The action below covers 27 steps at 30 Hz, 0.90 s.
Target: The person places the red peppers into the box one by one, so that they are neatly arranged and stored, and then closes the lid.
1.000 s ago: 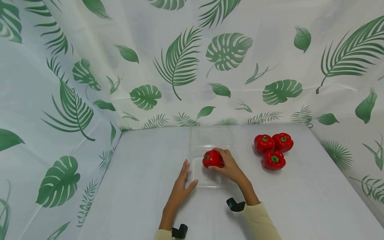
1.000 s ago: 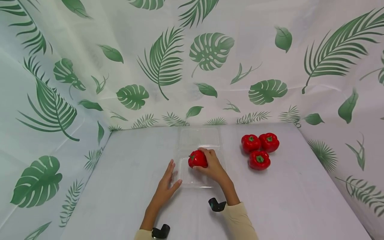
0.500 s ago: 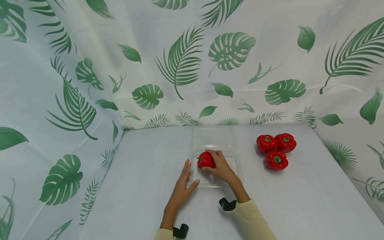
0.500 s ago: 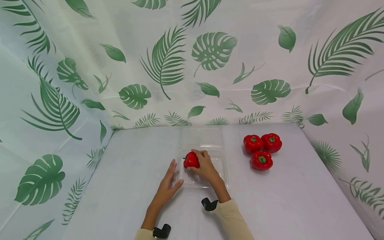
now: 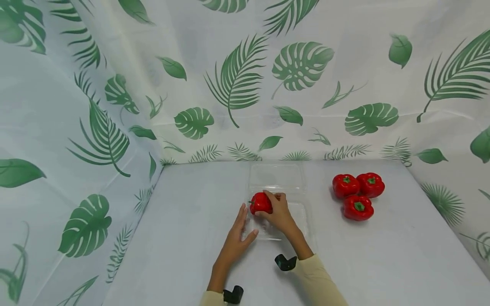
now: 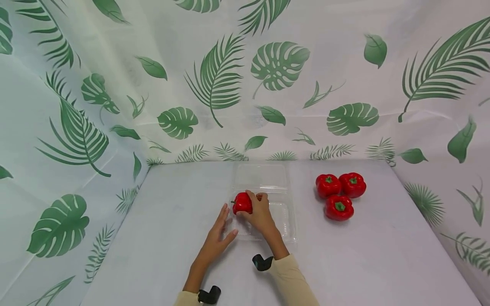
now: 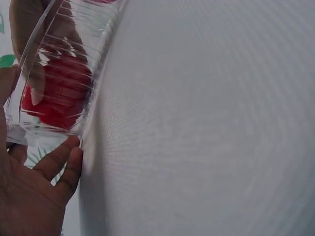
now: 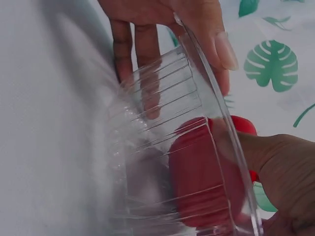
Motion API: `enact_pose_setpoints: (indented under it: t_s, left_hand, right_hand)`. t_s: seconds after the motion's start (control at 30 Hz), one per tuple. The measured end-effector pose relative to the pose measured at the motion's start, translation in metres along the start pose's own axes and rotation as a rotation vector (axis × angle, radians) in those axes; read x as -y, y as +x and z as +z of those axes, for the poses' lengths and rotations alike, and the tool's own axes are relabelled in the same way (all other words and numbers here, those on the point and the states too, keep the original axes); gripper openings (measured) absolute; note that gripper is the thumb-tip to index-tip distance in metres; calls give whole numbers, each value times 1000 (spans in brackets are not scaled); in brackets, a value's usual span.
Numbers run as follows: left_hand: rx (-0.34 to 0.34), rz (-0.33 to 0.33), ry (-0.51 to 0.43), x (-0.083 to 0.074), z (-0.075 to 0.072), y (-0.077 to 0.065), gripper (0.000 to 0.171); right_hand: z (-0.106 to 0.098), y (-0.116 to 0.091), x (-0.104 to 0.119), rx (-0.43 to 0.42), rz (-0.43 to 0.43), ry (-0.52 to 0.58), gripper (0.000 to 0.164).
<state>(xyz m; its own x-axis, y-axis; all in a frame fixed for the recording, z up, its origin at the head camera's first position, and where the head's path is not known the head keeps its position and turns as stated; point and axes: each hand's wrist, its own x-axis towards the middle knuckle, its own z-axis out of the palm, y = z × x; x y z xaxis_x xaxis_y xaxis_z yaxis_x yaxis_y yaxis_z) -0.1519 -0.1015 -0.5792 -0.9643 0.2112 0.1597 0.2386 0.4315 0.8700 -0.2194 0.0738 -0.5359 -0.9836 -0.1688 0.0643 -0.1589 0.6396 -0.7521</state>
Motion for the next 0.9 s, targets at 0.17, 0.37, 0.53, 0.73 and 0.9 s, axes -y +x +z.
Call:
enact_pose_setpoints:
  t_s: [0.17,0.37,0.53,0.73,0.9]
  left_hand:
    - [-15,-4,28,-2,0,-1,77]
    - [-15,-6,13,-2,0,-1,77]
    - [-13,-4,8,-1,1,-1,77]
    - [-11,-9,17,-2,0,1,78]
    - [-16,-4,17,-3,1,1,78]
  right_hand:
    - [-2,-2,-2,16,27,21,86]
    - [-8,-5,-4,-15,62,17,80]
    - [-8,-6,-2,-17,65,-6,72]
    - [-8,-7,-1,-22,76,28,70]
    - [-6,-6,-5,-28,64,37,71]
